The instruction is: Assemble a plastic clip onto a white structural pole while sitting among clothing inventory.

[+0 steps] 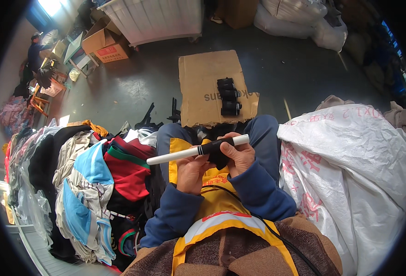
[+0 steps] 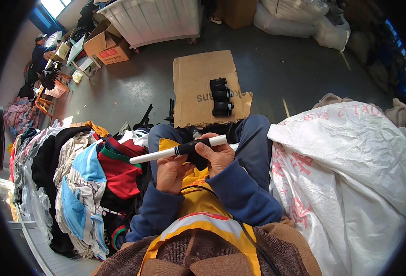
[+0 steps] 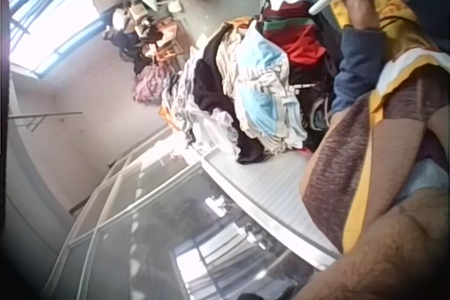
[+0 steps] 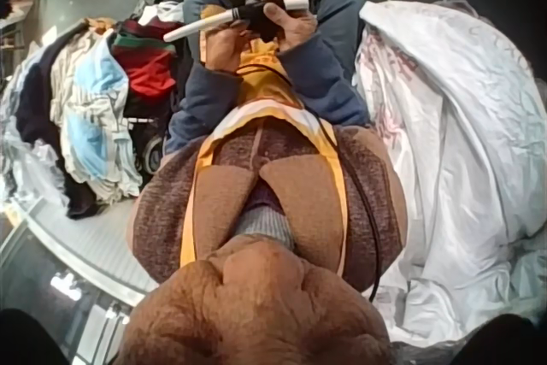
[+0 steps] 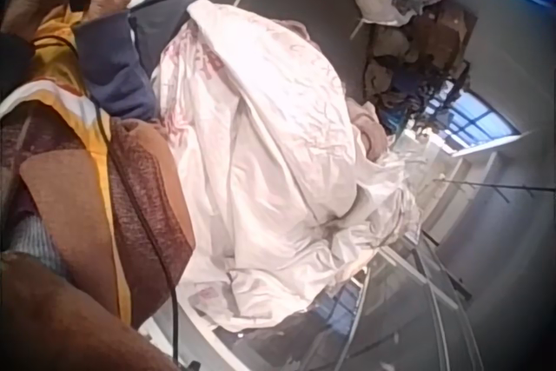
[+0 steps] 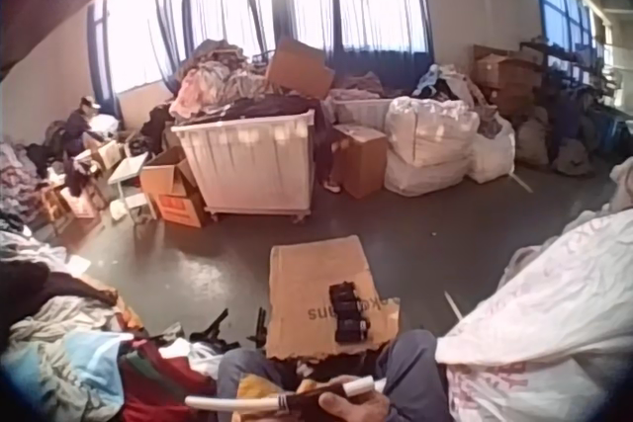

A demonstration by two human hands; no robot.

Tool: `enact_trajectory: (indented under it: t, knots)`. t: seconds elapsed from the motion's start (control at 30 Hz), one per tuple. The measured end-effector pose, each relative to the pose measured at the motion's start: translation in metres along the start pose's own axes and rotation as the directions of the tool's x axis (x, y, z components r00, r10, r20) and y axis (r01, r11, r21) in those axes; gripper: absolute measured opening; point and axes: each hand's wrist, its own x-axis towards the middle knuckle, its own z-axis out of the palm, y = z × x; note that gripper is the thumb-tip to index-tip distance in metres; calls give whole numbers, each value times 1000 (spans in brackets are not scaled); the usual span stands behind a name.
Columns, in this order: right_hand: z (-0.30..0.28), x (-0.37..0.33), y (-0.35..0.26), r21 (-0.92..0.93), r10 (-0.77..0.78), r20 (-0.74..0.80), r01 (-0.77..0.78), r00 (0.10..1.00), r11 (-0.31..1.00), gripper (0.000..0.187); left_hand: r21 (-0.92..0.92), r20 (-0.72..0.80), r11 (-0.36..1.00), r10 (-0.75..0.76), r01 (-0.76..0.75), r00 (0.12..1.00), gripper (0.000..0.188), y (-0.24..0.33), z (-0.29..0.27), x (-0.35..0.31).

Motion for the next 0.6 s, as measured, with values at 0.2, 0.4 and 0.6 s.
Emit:
enact_trajectory:
  t: [0.2, 0.4, 0.6]
  knots:
    - [0, 0, 3, 55, -22, 24, 21, 999, 998, 27, -107, 6, 994, -10, 10, 1000, 14, 3, 7, -6]
    - [1, 3, 0, 52, -21, 79, 17, 997, 998, 28, -139, 6, 989, 46, -44, 999, 28, 9, 16, -9]
    - [-6, 6, 3, 18, 101, 49, -102, 994, 995, 26, -111, 52, 993, 39, -33, 998, 29, 10, 12, -7]
